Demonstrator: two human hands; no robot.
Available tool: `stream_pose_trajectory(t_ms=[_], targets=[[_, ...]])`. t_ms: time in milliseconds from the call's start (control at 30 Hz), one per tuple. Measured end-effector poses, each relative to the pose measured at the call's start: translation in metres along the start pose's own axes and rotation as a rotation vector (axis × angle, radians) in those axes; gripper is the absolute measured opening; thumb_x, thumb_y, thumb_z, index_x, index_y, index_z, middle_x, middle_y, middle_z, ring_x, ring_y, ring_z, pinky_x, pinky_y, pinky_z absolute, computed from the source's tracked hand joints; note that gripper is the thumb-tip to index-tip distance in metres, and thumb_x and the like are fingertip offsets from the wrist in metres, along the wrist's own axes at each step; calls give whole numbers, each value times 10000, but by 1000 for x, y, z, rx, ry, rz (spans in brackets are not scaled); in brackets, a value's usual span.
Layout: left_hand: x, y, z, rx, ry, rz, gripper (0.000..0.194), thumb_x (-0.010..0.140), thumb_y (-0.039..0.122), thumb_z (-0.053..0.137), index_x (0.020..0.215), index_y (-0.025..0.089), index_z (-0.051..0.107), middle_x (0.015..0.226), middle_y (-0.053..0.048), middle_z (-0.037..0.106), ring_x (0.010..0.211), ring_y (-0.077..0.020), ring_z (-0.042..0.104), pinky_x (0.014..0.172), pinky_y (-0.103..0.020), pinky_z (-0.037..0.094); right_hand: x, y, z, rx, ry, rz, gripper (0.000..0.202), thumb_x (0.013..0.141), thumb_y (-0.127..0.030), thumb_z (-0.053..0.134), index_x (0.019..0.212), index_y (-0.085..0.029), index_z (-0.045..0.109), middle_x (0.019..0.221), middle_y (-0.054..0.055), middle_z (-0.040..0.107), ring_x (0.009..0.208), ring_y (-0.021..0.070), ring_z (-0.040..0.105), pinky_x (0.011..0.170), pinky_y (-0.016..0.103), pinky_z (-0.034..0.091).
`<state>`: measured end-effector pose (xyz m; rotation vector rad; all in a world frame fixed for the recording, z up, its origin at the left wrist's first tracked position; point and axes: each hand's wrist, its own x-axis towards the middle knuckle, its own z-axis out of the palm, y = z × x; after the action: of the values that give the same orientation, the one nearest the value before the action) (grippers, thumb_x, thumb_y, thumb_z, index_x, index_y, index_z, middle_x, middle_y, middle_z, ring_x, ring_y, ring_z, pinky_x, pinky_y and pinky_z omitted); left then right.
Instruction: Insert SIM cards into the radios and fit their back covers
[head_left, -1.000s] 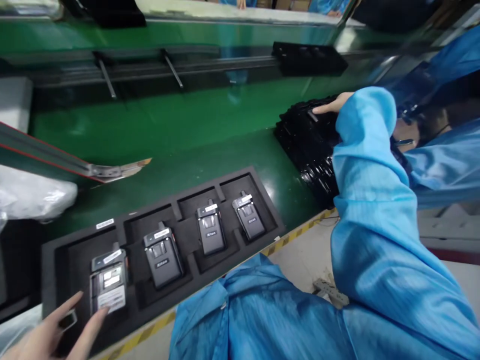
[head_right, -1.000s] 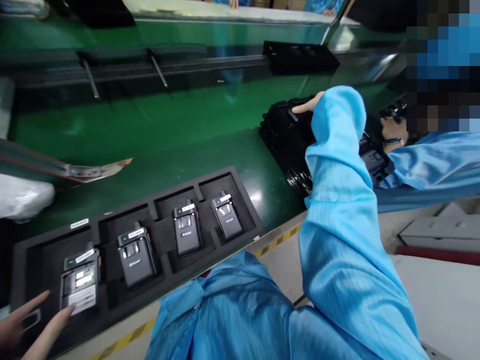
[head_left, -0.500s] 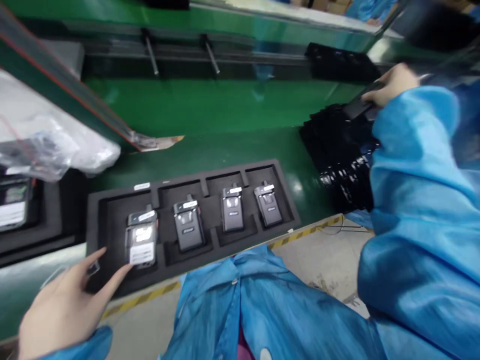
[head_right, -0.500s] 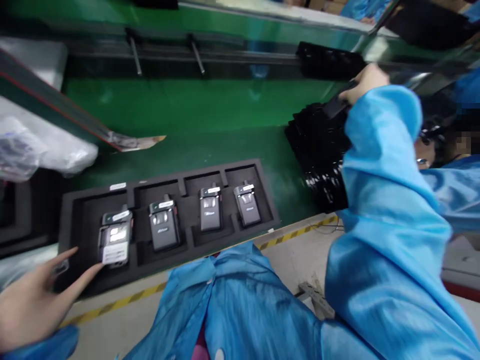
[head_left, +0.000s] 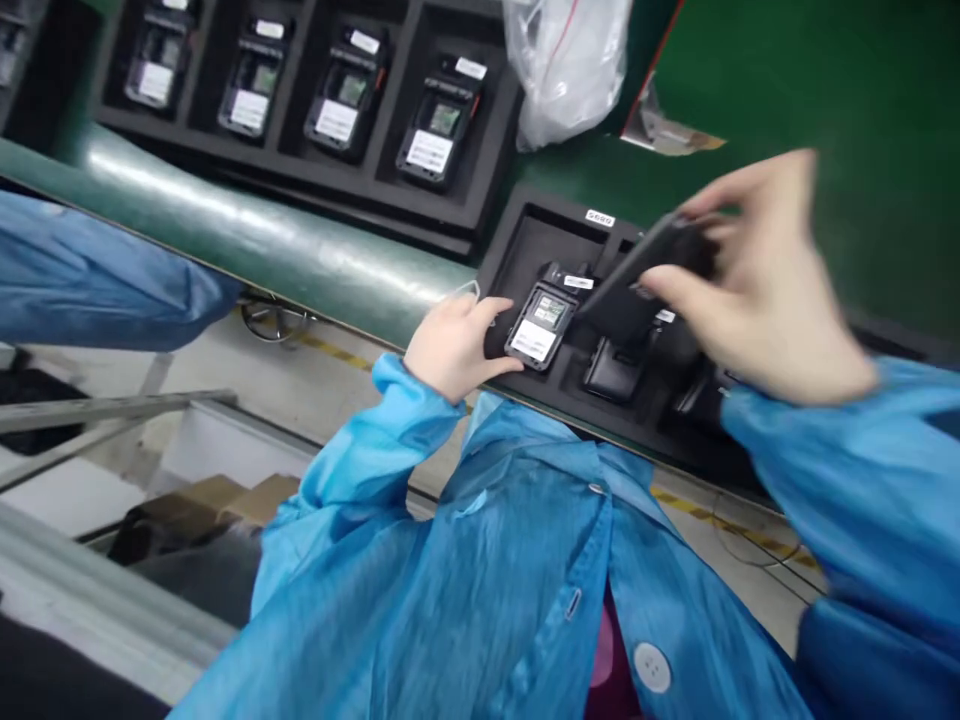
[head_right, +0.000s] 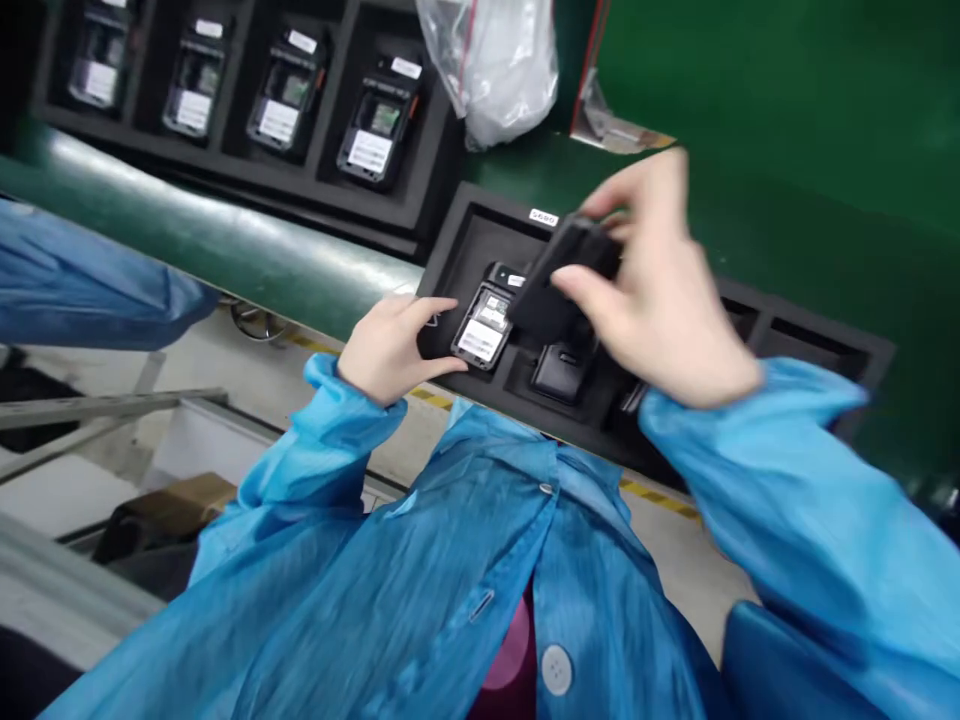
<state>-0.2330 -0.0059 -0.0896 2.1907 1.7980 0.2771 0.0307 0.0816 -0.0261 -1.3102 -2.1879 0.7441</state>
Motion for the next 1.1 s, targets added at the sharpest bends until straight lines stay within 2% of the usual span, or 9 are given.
stream_pose_trajectory(t_ms=[67, 133, 233, 500, 633, 800, 967, 1100], targets=[[1, 3, 1, -18, 4, 18, 666, 710, 471, 780, 1258, 159, 566, 1044, -99, 637, 1028, -278, 591, 927, -373, 465, 9, -11, 36, 89, -118, -50, 423, 843, -273, 641, 1178, -192, 396, 1193, 98, 519, 956, 167, 589, 860, 345, 505], [2, 5, 3, -35, 7, 21, 637, 709, 450, 785, 1235, 157, 578, 1034, -98, 628, 1022, -280, 588, 918, -372, 467, 16, -13, 63, 116, -187, -29, 386, 860, -258, 603, 1172, -209, 381, 1169, 72, 530, 955, 176, 593, 848, 362, 508], [3, 6, 5, -52, 6, 8, 601, 713, 441, 782, 1211, 164, 592, 1010, -88, 620, 1000, -274, 588, 900, -371, 469, 20, -7, 83, 82, -219, 3, 392, 851, -250, 605, 1168, -212, 379, 1146, 56, 541, 955, 187, 596, 839, 374, 505], [4, 5, 5, -68, -7, 0, 603, 714, 467, 776, 1211, 179, 591, 1007, -83, 608, 1018, -285, 583, 885, -387, 474, 10, -8, 87, -33, -211, 13, 377, 844, -286, 623, 1144, -222, 406, 1091, 56, 569, 971, 203, 593, 827, 367, 488], [4, 7, 4, -62, -28, -11, 585, 731, 457, 765, 1214, 176, 591, 1003, -87, 604, 1029, -294, 581, 888, -405, 473, 6, -8, 90, -91, -222, 11, 368, 877, -328, 577, 1178, -221, 393, 1126, 75, 574, 1010, 213, 575, 896, 389, 462], [4, 7, 4, -63, -38, -12, 572, 743, 448, 756, 1217, 176, 588, 1008, -91, 599, 1037, -298, 577, 892, -412, 467, -3, -10, 99, -365, -124, -35, 415, 893, -411, 525, 1220, -170, 439, 1213, 141, 509, 1121, 291, 481, 958, 489, 397], [4, 7, 5, -45, -35, 5, 569, 744, 438, 757, 1218, 172, 588, 1015, -89, 600, 1026, -293, 580, 888, -407, 468, -12, -18, 111, -578, -92, -2, 469, 913, -433, 480, 1268, -126, 472, 1257, 190, 456, 1126, 325, 434, 927, 481, 387], [4, 7, 6, -40, -23, 14, 560, 739, 438, 761, 1197, 159, 600, 1011, -93, 604, 1010, -296, 585, 874, -406, 477, -16, -24, 117, -685, -76, -8, 454, 928, -392, 448, 1287, -115, 472, 1275, 194, 465, 1102, 329, 441, 907, 471, 387]])
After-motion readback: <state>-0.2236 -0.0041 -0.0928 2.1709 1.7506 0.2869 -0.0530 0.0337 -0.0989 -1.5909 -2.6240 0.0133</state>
